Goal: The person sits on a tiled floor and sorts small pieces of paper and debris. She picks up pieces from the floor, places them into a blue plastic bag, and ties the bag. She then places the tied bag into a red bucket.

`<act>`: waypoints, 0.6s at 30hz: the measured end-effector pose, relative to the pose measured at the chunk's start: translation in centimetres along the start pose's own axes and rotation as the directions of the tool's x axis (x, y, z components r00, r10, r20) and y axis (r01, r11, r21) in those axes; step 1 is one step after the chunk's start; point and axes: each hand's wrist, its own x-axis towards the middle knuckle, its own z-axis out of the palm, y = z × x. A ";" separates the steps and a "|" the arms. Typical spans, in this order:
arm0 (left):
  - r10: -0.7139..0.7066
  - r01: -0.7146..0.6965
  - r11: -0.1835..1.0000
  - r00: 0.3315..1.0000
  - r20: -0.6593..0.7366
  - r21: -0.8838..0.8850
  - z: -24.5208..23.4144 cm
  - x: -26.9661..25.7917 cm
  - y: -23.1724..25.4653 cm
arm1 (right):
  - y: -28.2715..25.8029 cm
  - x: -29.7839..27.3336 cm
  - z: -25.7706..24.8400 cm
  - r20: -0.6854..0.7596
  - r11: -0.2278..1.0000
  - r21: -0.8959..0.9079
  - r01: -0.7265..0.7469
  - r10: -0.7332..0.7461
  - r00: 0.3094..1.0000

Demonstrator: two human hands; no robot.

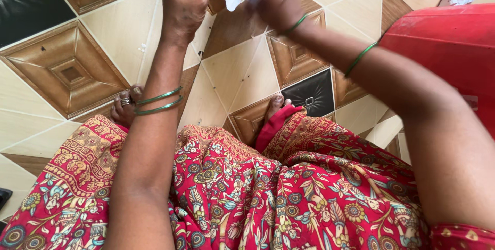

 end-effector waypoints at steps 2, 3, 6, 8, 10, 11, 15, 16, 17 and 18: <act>-0.029 0.029 0.999 0.999 0.013 0.031 0.0 0.5 0.4 | -5.2 -1.4 2.6 0.050 0.936 0.201 0.291 -0.306 0.951; -0.045 0.044 0.998 0.999 0.017 0.049 -0.1 0.6 0.6 | -8.1 -2.3 3.7 0.091 0.882 0.139 0.451 -0.465 0.881; 0.018 -0.014 0.985 1.000 -0.019 0.170 -0.4 0.9 1.3 | -14.5 -3.8 5.8 0.230 0.756 0.267 0.597 -0.652 0.723; 0.103 -0.101 0.992 0.995 -0.012 0.073 -0.6 1.2 1.6 | -15.6 -3.3 6.6 0.298 0.729 0.211 0.652 -0.683 0.667; 0.067 -0.065 0.997 0.996 -0.052 0.050 -1.0 1.4 1.6 | -13.9 -1.6 7.2 0.219 0.806 0.135 0.576 -0.591 0.776; -0.010 0.017 0.997 0.995 -0.095 0.071 -1.4 1.5 1.5 | -12.3 -0.3 7.7 0.223 0.835 0.046 0.548 -0.543 0.809; -0.060 0.060 0.998 0.992 -0.107 -0.001 -2.4 1.4 0.6 | -3.1 4.1 8.2 0.039 0.899 -0.289 0.329 -0.332 0.942; -0.020 0.020 1.000 0.995 -0.096 -0.004 -2.6 1.5 0.3 | -0.6 4.7 7.7 0.008 0.941 -0.220 0.257 -0.262 0.965; 0.018 -0.019 1.000 0.996 -0.084 -0.011 -2.7 1.4 -0.2 | 1.8 4.9 7.1 -0.016 0.972 -0.150 0.182 -0.186 0.982; 0.057 -0.058 0.998 0.996 -0.072 -0.018 -2.9 1.3 -0.7 | 3.8 4.9 6.5 -0.035 0.991 -0.078 0.105 -0.108 0.994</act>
